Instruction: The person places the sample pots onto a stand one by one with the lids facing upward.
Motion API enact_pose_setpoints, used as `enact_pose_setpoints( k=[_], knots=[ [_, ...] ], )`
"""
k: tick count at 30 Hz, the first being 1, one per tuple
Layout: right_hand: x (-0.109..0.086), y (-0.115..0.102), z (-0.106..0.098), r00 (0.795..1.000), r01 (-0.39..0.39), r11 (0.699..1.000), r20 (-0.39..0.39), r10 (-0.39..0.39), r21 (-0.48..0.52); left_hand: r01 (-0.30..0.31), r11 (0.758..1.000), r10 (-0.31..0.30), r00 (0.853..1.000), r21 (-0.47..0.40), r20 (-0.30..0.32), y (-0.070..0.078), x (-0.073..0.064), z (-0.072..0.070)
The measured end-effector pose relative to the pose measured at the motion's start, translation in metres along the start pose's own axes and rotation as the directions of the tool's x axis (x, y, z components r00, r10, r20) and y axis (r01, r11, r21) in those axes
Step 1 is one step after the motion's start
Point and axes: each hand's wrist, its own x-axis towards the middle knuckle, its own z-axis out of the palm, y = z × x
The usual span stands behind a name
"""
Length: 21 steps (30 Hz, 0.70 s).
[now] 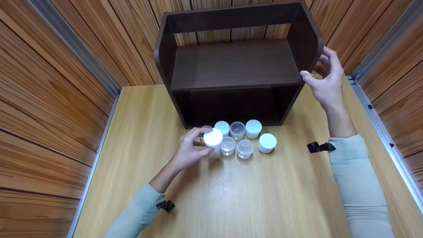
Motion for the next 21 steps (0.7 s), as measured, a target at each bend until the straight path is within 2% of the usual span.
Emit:
enact_pose_setpoints(
  k=[12,18,21],
  knots=[
    [0.001,0.002,-0.001,0.999,-0.033,0.999,0.006,0.033,-0.041,-0.104,0.994,0.105,0.994,0.023,-0.024,0.031,0.021,-0.009],
    [0.0,0.002,-0.002,0.999,-0.048,0.994,0.005,0.049,-0.096,-0.129,0.991,0.131,0.991,0.047,-0.037,0.043,0.032,-0.013],
    [0.0,0.002,-0.001,1.0,-0.029,0.997,0.002,0.029,-0.072,-0.143,0.989,0.145,0.989,0.037,-0.042,0.049,0.038,-0.014]
  ],
)
